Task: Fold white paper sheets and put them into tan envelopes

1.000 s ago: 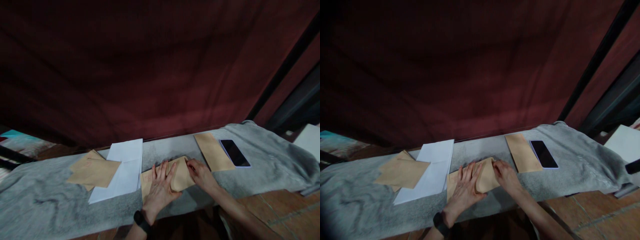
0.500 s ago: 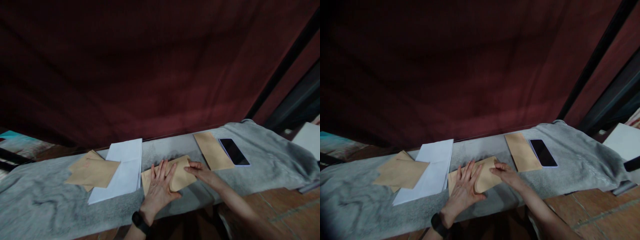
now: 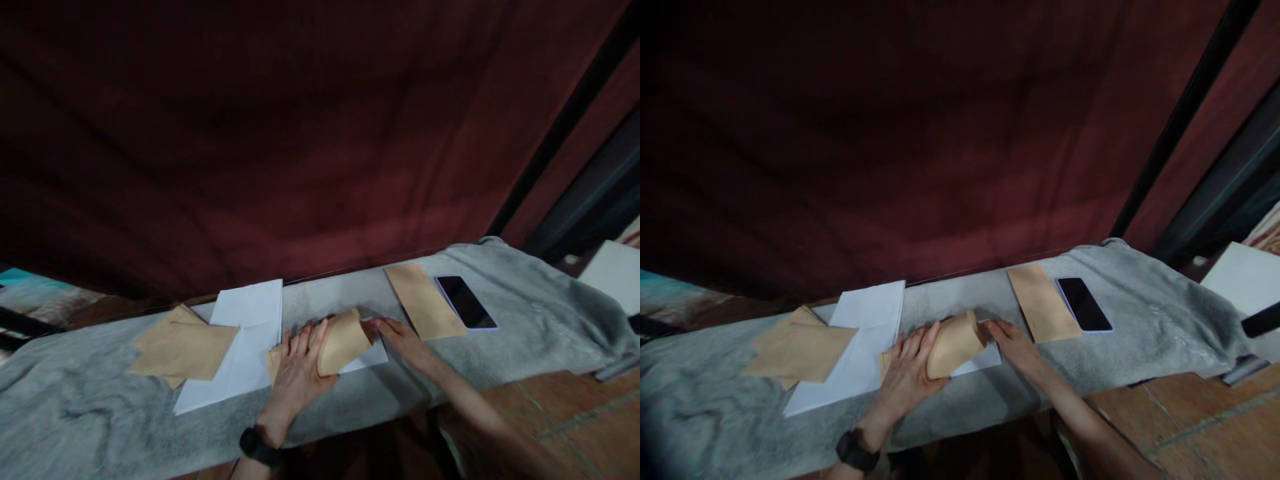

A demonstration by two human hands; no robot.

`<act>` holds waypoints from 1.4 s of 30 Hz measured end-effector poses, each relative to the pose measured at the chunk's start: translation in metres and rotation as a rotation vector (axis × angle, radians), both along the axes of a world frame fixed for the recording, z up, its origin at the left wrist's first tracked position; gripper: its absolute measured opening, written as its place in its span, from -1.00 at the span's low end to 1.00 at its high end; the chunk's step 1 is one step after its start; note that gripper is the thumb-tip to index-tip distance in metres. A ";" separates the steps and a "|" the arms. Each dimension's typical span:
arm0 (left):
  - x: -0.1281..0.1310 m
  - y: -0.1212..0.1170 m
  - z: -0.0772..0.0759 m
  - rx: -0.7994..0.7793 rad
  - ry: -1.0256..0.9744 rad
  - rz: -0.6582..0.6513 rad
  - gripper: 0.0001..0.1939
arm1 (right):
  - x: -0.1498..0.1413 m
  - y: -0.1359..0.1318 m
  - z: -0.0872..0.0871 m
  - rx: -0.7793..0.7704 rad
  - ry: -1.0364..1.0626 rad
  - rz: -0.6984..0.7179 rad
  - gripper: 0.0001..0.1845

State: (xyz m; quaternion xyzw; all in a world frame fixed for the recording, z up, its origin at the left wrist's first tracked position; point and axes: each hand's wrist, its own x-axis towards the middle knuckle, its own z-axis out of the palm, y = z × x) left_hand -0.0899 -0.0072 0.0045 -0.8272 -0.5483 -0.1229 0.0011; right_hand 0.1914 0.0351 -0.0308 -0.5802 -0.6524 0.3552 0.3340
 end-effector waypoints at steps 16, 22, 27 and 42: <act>-0.047 0.005 -0.001 -0.280 -0.010 0.104 0.19 | -0.029 -0.008 -0.025 0.111 -0.224 -0.183 -0.82; -0.048 0.005 0.001 -0.314 -0.021 0.116 0.20 | -0.020 0.005 -0.024 0.141 0.105 -0.211 -0.91; -0.045 0.004 0.006 -0.347 -0.023 0.126 0.20 | 0.007 0.025 -0.008 0.227 0.308 -0.370 -0.69; -0.043 0.011 0.001 -0.377 -0.012 0.149 0.24 | 0.007 0.023 -0.006 0.137 0.387 -0.219 -0.72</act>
